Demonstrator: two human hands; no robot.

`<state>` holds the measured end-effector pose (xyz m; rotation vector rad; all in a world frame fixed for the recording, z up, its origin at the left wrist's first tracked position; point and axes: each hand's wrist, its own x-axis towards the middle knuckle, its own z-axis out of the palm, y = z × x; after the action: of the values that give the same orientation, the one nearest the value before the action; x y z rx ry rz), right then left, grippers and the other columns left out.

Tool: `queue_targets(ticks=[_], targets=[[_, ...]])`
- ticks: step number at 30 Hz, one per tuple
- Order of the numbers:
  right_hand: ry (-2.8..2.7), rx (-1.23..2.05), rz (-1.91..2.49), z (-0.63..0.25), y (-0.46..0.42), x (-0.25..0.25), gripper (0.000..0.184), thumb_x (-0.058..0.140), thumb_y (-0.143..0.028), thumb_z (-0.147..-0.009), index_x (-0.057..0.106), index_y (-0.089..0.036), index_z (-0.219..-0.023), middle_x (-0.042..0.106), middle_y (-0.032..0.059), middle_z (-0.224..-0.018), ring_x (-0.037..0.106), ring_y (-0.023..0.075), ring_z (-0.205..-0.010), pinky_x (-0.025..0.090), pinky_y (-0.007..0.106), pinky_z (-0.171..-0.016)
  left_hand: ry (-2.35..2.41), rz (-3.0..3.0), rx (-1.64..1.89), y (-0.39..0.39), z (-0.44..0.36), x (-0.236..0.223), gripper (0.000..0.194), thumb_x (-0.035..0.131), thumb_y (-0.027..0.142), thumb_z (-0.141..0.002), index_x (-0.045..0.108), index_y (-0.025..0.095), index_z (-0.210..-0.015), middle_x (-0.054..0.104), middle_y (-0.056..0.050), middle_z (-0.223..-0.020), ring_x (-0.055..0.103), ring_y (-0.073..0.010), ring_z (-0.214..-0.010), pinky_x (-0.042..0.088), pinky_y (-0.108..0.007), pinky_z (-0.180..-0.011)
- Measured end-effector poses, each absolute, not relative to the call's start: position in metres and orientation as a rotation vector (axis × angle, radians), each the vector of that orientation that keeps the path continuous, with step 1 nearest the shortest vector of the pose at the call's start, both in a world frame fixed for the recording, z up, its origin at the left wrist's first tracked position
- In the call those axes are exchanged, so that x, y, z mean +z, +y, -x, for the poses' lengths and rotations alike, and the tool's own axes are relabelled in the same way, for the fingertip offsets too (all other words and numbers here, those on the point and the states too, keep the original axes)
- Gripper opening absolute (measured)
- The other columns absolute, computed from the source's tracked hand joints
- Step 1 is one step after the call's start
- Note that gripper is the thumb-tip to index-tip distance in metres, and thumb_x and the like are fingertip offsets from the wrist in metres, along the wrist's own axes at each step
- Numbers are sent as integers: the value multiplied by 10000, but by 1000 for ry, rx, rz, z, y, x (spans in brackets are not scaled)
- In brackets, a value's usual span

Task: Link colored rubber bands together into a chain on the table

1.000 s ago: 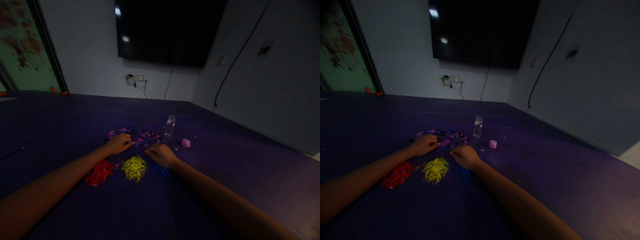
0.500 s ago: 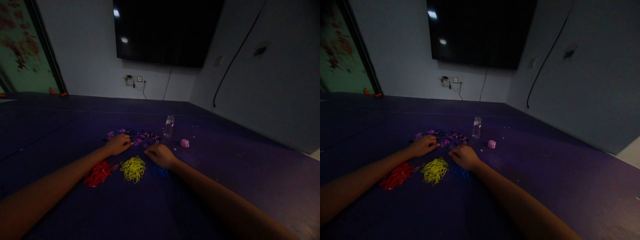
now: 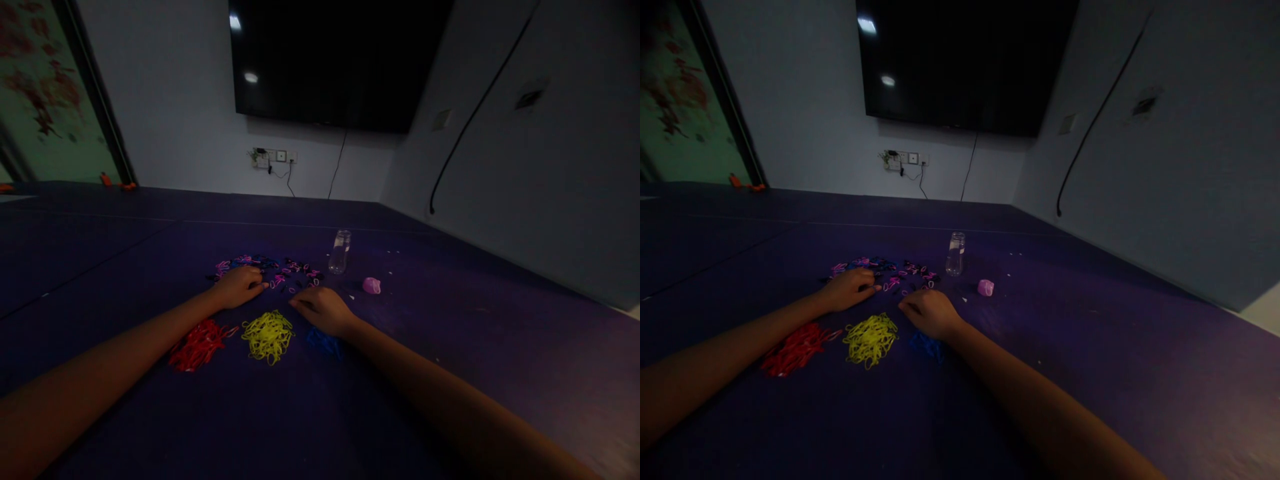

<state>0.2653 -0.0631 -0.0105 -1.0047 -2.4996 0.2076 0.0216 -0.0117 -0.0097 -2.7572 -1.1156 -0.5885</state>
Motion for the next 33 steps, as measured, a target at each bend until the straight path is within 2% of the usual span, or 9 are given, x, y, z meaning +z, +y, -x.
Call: queue_targets(ticks=[16, 22, 28, 33], targets=[[-2496, 211, 1019, -265, -63, -10, 287, 434, -289, -942, 663, -177, -809, 674, 31, -773, 572, 123, -706, 335, 241, -626, -1095, 2756, -565, -11, -21, -10, 358, 435, 294, -911, 495, 167, -583, 495, -8, -620, 486, -134, -617, 338, -257, -590], [-2489, 220, 1038, -265, -64, -10, 273, 438, -290, -938, 681, -177, -887, 700, 53, -880, 609, 142, -780, 366, 242, -649, -1097, 2762, -561, -12, -21, -9, 348, 433, 292, -911, 506, 165, -595, 497, -7, -624, 486, -130, -623, 347, -256, -599], [-2504, 228, 1023, -265, -64, -8, 293, 433, -289, -941, 661, -169, -804, 680, 42, -803, 594, 129, -728, 355, 239, -635, -1077, 2775, -578, -12, -22, -8, 366, 421, 304, -909, 482, 168, -574, 485, -8, -608, 473, -132, -607, 346, -260, -585], [-2491, 226, 1021, -266, -64, -10, 271, 438, -292, -939, 664, -178, -844, 680, 37, -815, 588, 132, -740, 344, 245, -636, -1084, 2778, -559, -11, -22, -7, 369, 424, 318, -910, 491, 168, -580, 494, -9, -609, 475, -133, -611, 343, -261, -585]])
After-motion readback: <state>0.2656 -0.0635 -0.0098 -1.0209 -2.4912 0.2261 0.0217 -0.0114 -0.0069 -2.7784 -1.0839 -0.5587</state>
